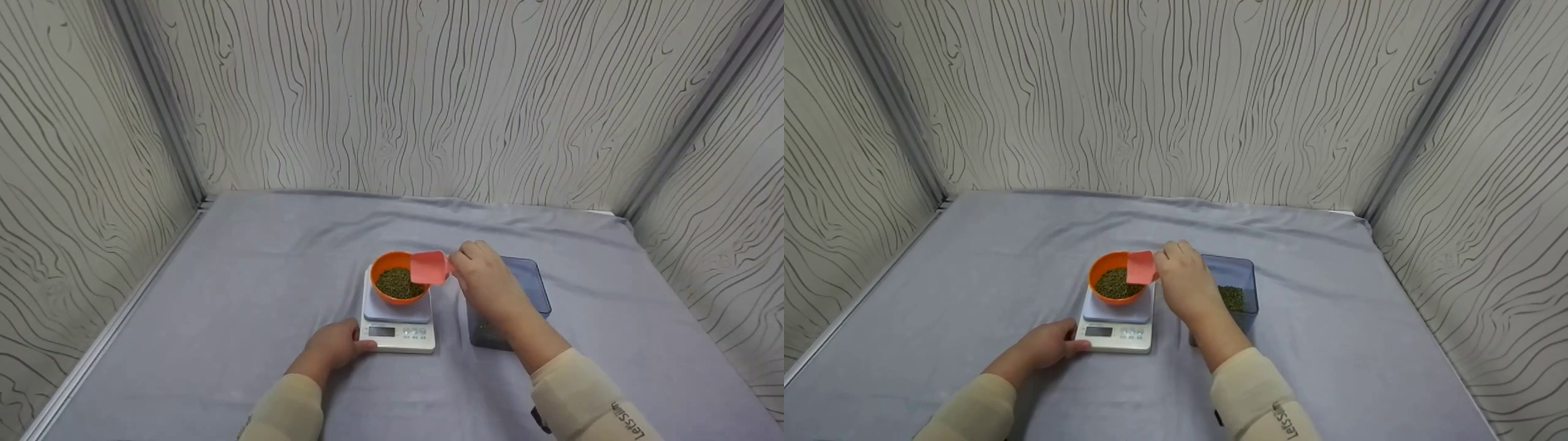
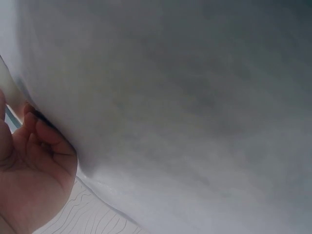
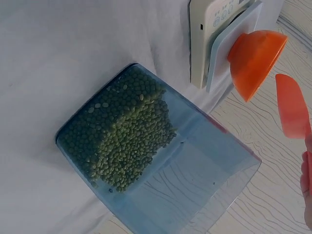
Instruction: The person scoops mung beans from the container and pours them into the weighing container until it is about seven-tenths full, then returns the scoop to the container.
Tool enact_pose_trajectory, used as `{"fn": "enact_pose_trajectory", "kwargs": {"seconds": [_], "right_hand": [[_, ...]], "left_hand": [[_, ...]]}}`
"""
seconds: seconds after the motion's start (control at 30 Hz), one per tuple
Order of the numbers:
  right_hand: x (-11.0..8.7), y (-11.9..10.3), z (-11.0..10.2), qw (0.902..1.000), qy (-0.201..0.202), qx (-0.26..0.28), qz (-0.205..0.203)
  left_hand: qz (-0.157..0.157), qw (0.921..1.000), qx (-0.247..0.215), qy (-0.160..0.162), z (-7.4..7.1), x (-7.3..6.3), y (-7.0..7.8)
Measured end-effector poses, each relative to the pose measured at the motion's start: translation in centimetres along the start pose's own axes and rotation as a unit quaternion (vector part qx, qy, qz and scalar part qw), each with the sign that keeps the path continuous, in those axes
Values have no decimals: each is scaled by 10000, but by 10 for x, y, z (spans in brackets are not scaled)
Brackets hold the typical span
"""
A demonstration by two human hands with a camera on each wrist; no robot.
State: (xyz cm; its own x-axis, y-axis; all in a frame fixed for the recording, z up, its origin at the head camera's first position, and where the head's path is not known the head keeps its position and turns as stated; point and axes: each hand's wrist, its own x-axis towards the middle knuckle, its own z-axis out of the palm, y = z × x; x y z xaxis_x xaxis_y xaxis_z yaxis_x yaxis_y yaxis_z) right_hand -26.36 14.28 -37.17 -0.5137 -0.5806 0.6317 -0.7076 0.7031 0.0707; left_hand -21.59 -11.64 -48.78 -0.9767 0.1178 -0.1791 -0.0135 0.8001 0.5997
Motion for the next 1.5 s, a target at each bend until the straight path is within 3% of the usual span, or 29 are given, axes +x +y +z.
{"fn": "enact_pose_trajectory", "kwargs": {"seconds": [0.3, 0.6, 0.77, 1.07, 1.5], "right_hand": [[-5, 9, -1, 9903, -150, 1000, 952], [-13, 29, -16, 9646, -593, 1491, 2093], [-23, 44, -29, 9517, -874, 1535, 2513], [-37, 68, -54, 9440, -1134, 1394, 2769], [-45, 89, -80, 9540, -1584, 891, 2383]], "left_hand": [[-20, 10000, 0, -19, 2, 2, -2], [-19, 9999, 123, -13, 3, 2, -3], [-13, 10000, 53, -10, 3, 2, -2], [5, 10000, 21, -36, 3, 2, -3], [-7, 10000, -43, -31, 2, 2, -3]]}}
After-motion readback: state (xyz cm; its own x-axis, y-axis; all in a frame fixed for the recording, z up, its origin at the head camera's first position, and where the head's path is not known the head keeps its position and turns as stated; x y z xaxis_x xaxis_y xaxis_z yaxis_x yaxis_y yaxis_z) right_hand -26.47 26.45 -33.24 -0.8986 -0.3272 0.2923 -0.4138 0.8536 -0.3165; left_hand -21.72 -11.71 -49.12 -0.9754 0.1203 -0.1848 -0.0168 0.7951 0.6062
